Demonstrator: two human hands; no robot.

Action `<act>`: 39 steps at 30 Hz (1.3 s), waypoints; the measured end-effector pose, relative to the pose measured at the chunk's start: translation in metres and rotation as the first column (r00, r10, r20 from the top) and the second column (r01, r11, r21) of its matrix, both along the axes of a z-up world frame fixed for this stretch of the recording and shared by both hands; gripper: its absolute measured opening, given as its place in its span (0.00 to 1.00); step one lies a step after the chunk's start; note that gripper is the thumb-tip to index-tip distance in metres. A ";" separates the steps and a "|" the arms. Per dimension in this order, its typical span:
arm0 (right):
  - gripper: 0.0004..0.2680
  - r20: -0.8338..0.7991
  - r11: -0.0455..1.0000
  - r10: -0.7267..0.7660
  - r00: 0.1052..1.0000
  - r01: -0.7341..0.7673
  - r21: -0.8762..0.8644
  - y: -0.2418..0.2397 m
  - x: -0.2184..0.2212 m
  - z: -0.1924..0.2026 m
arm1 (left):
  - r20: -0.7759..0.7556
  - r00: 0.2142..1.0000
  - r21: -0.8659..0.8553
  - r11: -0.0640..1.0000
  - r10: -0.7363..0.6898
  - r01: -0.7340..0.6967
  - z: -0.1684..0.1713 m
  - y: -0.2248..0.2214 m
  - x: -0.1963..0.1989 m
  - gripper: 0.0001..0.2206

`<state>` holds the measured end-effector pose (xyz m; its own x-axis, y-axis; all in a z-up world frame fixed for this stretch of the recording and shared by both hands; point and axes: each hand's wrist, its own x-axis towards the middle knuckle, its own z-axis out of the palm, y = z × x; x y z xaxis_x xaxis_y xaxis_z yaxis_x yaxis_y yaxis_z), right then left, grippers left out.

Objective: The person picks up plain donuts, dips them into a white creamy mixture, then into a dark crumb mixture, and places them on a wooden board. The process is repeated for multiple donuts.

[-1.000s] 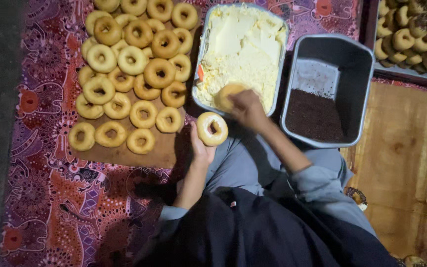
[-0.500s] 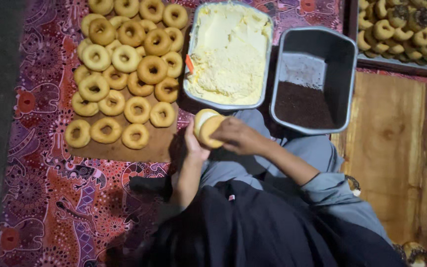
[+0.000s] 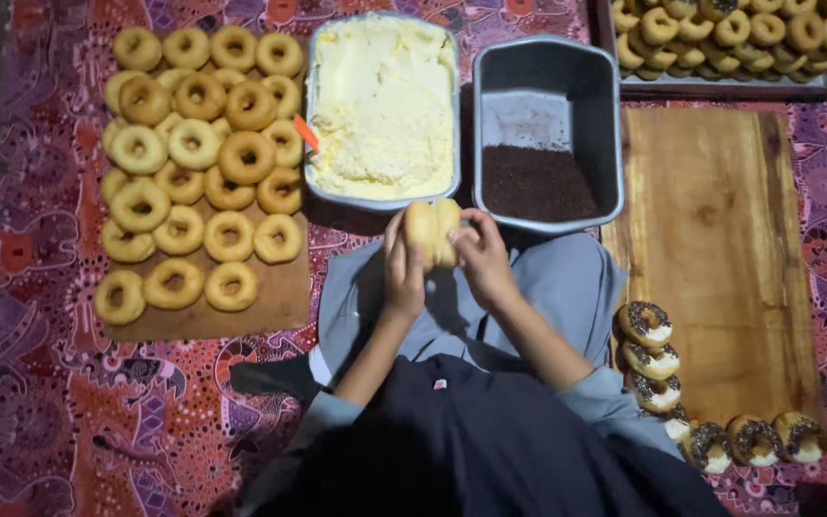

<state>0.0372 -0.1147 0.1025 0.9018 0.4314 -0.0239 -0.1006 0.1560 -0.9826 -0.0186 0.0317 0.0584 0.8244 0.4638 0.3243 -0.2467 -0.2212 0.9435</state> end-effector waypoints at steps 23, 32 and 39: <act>0.28 0.591 0.758 0.515 0.621 -0.006 -0.653 -0.057 0.067 -0.011 | -0.055 0.959 -0.986 0.169 -0.280 -0.007 -0.055 -0.007 0.036 0.30; 0.17 -0.073 0.660 -0.073 0.995 -0.007 -0.751 -0.119 0.227 -0.139 | -0.155 0.934 -0.975 0.200 -0.321 -0.093 -0.116 -0.045 0.021 0.28; 0.13 0.158 0.592 0.059 0.986 0.093 -0.801 -0.132 0.213 -0.113 | -0.139 0.944 -0.943 0.331 -0.299 -0.034 -0.139 -0.051 0.010 0.23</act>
